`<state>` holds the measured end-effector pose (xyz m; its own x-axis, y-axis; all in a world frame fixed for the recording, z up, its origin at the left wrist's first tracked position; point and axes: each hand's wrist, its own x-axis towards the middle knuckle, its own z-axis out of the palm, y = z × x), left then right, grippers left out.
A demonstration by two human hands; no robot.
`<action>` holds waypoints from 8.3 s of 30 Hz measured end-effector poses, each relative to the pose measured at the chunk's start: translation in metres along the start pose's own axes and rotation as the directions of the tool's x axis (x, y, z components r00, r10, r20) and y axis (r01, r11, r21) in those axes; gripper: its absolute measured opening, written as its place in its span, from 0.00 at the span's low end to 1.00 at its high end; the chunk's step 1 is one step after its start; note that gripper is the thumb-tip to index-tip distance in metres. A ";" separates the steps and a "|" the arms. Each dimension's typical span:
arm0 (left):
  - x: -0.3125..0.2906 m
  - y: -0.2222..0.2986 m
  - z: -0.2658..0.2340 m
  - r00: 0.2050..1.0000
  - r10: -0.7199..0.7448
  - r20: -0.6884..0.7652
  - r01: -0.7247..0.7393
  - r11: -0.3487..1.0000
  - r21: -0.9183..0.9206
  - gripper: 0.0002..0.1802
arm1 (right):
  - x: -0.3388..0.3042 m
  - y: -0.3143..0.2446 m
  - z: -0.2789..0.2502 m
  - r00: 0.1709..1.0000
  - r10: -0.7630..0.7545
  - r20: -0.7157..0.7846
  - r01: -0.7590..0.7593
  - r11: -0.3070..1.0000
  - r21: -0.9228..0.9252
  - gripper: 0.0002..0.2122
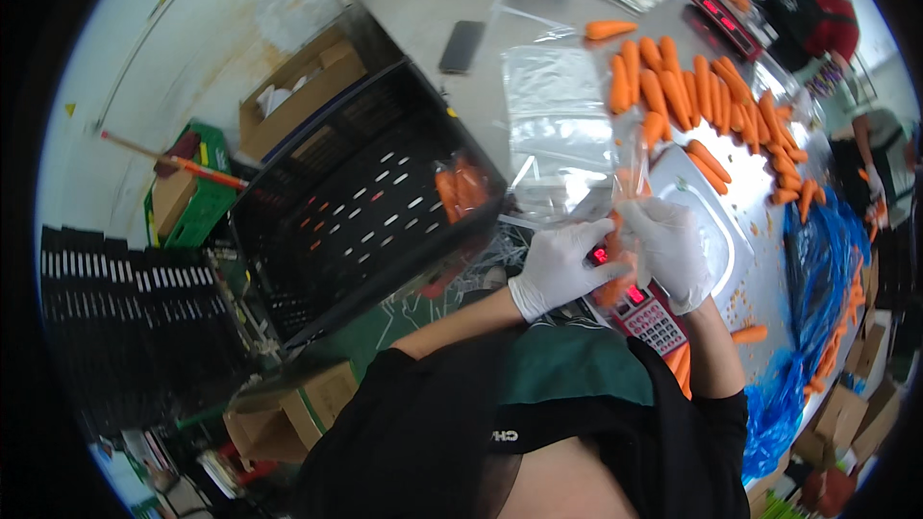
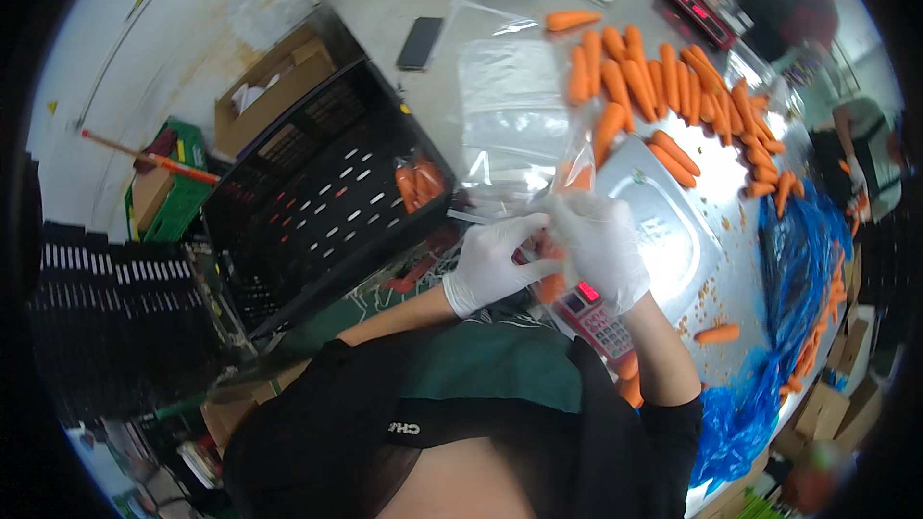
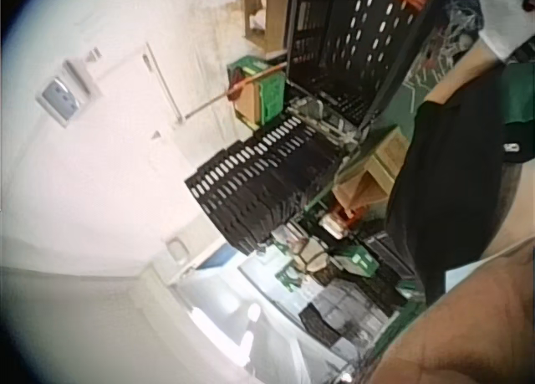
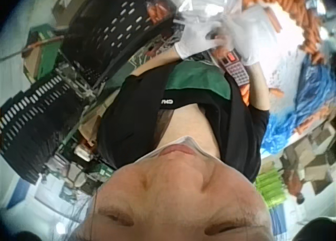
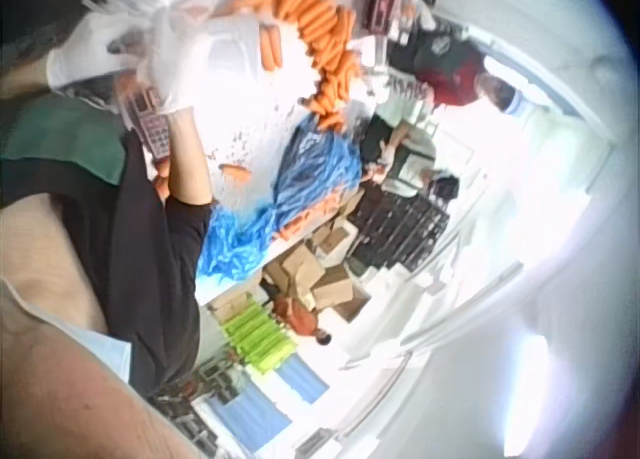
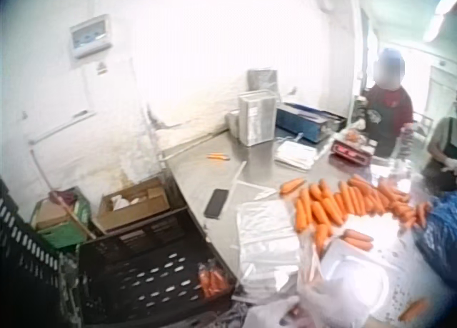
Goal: The person weighs carrots on a digital scale, places them into plastic bags, and then puts the filled bags into a black crate.
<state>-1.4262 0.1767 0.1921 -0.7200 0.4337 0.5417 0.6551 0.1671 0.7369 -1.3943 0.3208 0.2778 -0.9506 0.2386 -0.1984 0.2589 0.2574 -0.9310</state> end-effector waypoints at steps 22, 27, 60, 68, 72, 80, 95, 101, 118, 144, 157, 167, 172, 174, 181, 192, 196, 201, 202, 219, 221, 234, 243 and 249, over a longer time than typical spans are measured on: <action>-0.111 -0.324 -0.116 0.471 -0.874 0.117 0.875 0.480 0.064 0.05 | 0.073 0.045 0.076 0.959 0.247 0.141 -0.268 0.950 0.162 0.14; -0.075 -0.312 -0.118 0.221 -0.758 0.613 0.974 0.135 -0.185 0.35 | 0.056 0.054 0.009 0.946 0.324 0.003 -0.320 0.933 0.167 0.13; 0.013 -0.153 0.051 0.784 -0.204 0.586 -0.084 0.901 0.425 0.10 | 0.326 0.235 -0.235 0.921 0.233 -0.311 -0.387 0.625 -0.678 0.15; 0.050 -0.175 0.027 0.790 -0.543 0.286 0.558 0.829 0.032 0.06 | 0.222 0.233 -0.289 0.932 0.253 -0.259 -0.323 0.905 -0.277 0.11; 0.111 -0.137 0.012 0.727 -0.651 0.219 0.687 0.692 -0.220 0.06 | 0.130 0.185 -0.288 0.899 0.244 -0.363 -0.338 0.915 -0.222 0.11; 0.099 -0.051 0.125 0.827 0.112 0.551 -0.145 0.989 0.017 0.12 | -0.082 0.179 -0.177 0.688 0.218 -0.693 -0.625 0.664 -0.411 0.18; 0.054 -0.050 0.162 0.810 0.223 0.542 -0.274 0.962 0.014 0.04 | -0.101 0.190 -0.152 0.695 0.274 -0.664 -0.532 0.818 -0.220 0.28; 0.052 -0.052 0.166 0.809 0.265 0.525 -0.254 0.963 -0.094 0.03 | -0.121 0.148 -0.123 0.855 0.279 -0.438 -0.276 0.959 0.073 0.27; 0.077 0.016 0.166 0.616 0.632 0.470 -0.568 0.770 -0.290 0.07 | -0.072 0.150 -0.072 0.832 0.138 -0.538 -0.371 0.859 -0.353 0.29; 0.025 -0.015 0.105 0.572 -0.310 0.760 0.775 0.509 -0.375 0.39 | -0.087 0.145 -0.101 0.763 0.132 -0.633 0.008 0.977 0.214 0.17; 0.099 -0.041 0.139 0.680 -0.233 0.695 0.699 0.492 -0.519 0.29 | -0.010 0.204 -0.149 0.938 0.009 -0.345 0.055 0.983 0.175 0.10; 0.162 -0.011 0.077 0.731 -0.155 0.664 0.642 0.485 -0.594 0.08 | -0.056 0.096 -0.169 0.952 0.108 -0.288 0.115 0.744 0.658 0.15; 0.050 -0.063 0.064 0.483 -0.324 0.814 0.846 0.414 -0.337 0.04 | -0.103 0.178 -0.097 0.897 0.408 -0.170 -0.199 0.716 0.670 0.12; 0.023 -0.077 0.064 0.472 -0.355 0.807 0.843 0.448 -0.297 0.04 | -0.111 0.194 -0.074 0.877 0.424 -0.226 -0.179 0.725 0.665 0.12; 0.016 -0.096 0.024 0.649 -0.418 0.636 0.618 0.777 -0.120 0.15 | -0.149 0.196 -0.078 0.747 0.540 -0.387 -0.353 0.817 0.456 0.22; 0.021 -0.101 0.007 0.899 -0.309 0.312 0.332 0.943 -0.020 0.13 | -0.146 0.201 -0.051 0.782 0.529 -0.330 -0.359 0.814 0.456 0.23; 0.015 -0.071 0.019 0.940 -0.020 0.340 0.001 0.998 0.055 0.14 | -0.152 0.190 -0.063 0.745 0.522 -0.414 -0.373 0.842 0.390 0.21; 0.006 -0.044 0.040 0.803 0.272 0.530 -0.399 0.906 0.139 0.21 | -0.182 0.314 -0.164 0.568 -0.215 -0.795 -0.361 0.802 -0.475 0.18; 0.006 -0.040 0.044 0.791 0.286 0.540 -0.418 0.898 0.138 0.21 | -0.186 0.321 -0.182 0.460 -0.012 -0.888 -0.469 0.846 -0.254 0.19; -0.033 0.006 0.098 0.684 0.427 0.592 -0.381 0.901 -0.209 0.11 | -0.132 0.202 -0.051 0.903 0.421 -0.088 -0.300 0.763 0.573 0.15; -0.034 0.012 0.108 0.639 0.427 0.640 -0.365 0.901 -0.236 0.11 | -0.133 0.203 -0.045 0.884 0.444 -0.146 -0.259 0.725 0.638 0.13; -0.084 -0.093 0.024 -0.012 0.076 0.997 -0.650 0.757 -0.065 0.10 | -0.142 0.208 -0.038 0.856 0.440 -0.270 -0.164 0.727 0.666 0.08; -0.002 -0.076 0.007 0.738 0.197 0.645 -0.430 0.875 0.224 0.31 | -0.127 0.221 -0.069 0.731 -0.556 -0.397 -0.089 0.499 -0.862 0.26; 0.043 -0.090 0.061 0.740 0.354 0.572 -0.302 0.935 -0.188 0.17 | -0.108 0.198 -0.076 0.823 -0.168 -0.543 0.016 0.962 -0.272 0.09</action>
<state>-1.5018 0.2348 0.1242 -0.1699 0.8863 0.4307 0.7863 -0.1415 0.6015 -1.2278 0.4173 0.1385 -0.7328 0.6615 0.1593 0.2800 0.5066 -0.8154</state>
